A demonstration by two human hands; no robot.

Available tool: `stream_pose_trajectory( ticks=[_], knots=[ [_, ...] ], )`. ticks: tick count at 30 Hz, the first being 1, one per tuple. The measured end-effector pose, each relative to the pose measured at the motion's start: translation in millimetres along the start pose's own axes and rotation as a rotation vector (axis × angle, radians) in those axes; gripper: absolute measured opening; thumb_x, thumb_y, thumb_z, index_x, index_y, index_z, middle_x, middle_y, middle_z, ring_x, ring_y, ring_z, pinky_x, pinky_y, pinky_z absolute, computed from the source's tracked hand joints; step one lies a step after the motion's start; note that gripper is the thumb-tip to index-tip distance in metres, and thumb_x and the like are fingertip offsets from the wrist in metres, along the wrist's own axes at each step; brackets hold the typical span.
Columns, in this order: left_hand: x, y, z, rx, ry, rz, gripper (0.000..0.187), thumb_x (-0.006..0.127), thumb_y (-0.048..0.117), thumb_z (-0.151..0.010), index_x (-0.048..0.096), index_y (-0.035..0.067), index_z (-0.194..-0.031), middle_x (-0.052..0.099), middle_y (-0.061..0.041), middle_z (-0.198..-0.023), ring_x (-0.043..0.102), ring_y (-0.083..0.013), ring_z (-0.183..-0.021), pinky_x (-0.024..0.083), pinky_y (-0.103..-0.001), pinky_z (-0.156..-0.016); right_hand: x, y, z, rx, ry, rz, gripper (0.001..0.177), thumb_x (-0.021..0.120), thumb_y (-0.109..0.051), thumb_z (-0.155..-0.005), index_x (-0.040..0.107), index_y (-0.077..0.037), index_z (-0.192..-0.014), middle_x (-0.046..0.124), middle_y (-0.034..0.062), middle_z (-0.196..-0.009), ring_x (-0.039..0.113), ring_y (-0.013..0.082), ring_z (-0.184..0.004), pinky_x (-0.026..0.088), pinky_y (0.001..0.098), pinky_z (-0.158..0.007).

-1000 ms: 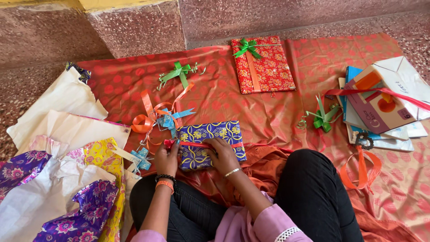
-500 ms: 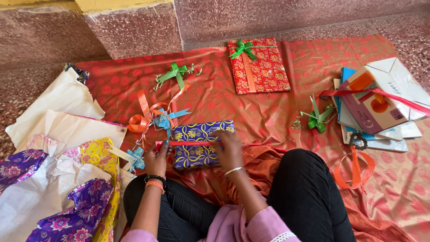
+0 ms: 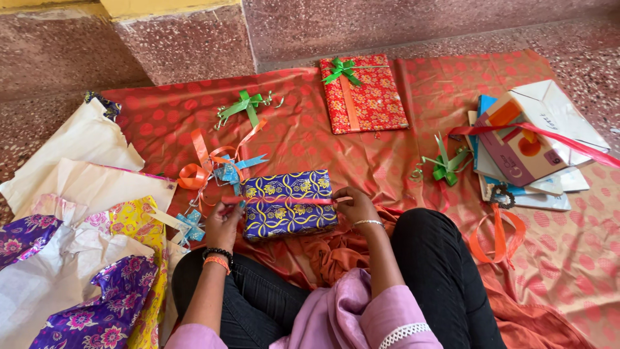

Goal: The person sits on a patterned floor covering and wraps a small rectangular gift box with blue and gold patterned paper. They secure the package with a red ribbon, tie a bow, and adjust the loops and tails to finish the presentation.

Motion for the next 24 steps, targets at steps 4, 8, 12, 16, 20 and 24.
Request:
stream_pose_trajectory(
  ticks=[4,8,12,16,20,24],
  knots=[
    [7.8,7.2,4.8,0.009,-0.085,-0.03,0.029,0.071,0.006,-0.091,0.068,0.004,-0.12,0.071,-0.004,-0.108,0.067,-0.0086,-0.093,0.055,-0.026,-0.083,2.3,35.4,-18.2,-0.057,0.027,-0.089,0.026,0.072,-0.006,-0.088,0.064,-0.001,-0.112,0.073,0.0049,-0.1,0.069,0.0124,-0.086,0.057,0.0284,-0.073],
    [4.0,17.9,10.7,0.135,-0.063,-0.227,0.03,0.066,0.006,-0.092,0.069,0.008,-0.122,0.075,-0.001,-0.11,0.07,-0.0072,-0.097,0.055,-0.027,-0.085,-1.4,62.6,-23.9,-0.024,0.106,-0.082,0.027,0.073,-0.006,-0.092,0.065,0.0,-0.118,0.07,0.0099,-0.096,0.065,0.0136,-0.081,0.053,0.0293,-0.071],
    [-12.3,-4.3,6.7,-0.078,0.051,-0.519,0.026,0.064,0.019,-0.1,0.076,0.013,-0.122,0.076,-0.011,-0.094,0.066,-0.0219,-0.082,0.052,-0.036,-0.077,-17.2,79.8,-24.8,0.092,0.238,-0.272,0.027,0.067,-0.006,-0.095,0.065,0.0,-0.121,0.07,0.0097,-0.104,0.066,0.0156,-0.083,0.056,0.0309,-0.073],
    [-20.7,-17.5,-4.0,-0.07,0.114,-0.554,0.028,0.059,0.025,-0.101,0.077,0.014,-0.119,0.075,-0.013,-0.098,0.071,-0.028,-0.09,0.052,-0.039,-0.08,-22.4,92.3,-28.0,0.202,0.299,-0.536,0.031,0.056,-0.008,-0.098,0.059,-0.002,-0.128,0.07,0.0104,-0.115,0.072,0.019,-0.087,0.059,0.0317,-0.078],
    [-24.9,-38.4,-10.7,-0.105,0.107,-0.584,0.034,0.068,0.027,-0.09,0.071,0.009,-0.12,0.077,-0.017,-0.099,0.072,-0.0331,-0.094,0.052,-0.042,-0.085,-18.1,95.9,-29.4,0.187,0.231,-0.494,0.041,0.054,0.0,-0.092,0.059,-0.002,-0.132,0.073,0.0112,-0.119,0.073,0.0174,-0.09,0.059,0.0302,-0.08],
    [-26.2,-62.3,-21.3,-0.168,0.061,-0.618,0.043,0.076,0.031,-0.079,0.072,0.005,-0.113,0.076,-0.019,-0.104,0.073,-0.0349,-0.097,0.054,-0.044,-0.086,-14.1,79.7,-26.7,0.056,0.25,-0.202,0.051,0.077,-0.008,-0.082,0.058,0.0,-0.128,0.075,0.013,-0.106,0.071,0.019,-0.09,0.056,0.03,-0.077]
  ],
)
Point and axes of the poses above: each hand's wrist, its own z-axis away from the middle knuckle, its own x-axis out of the palm, y = z × x, the point moved 7 cm from there along -z, towards the middle knuckle
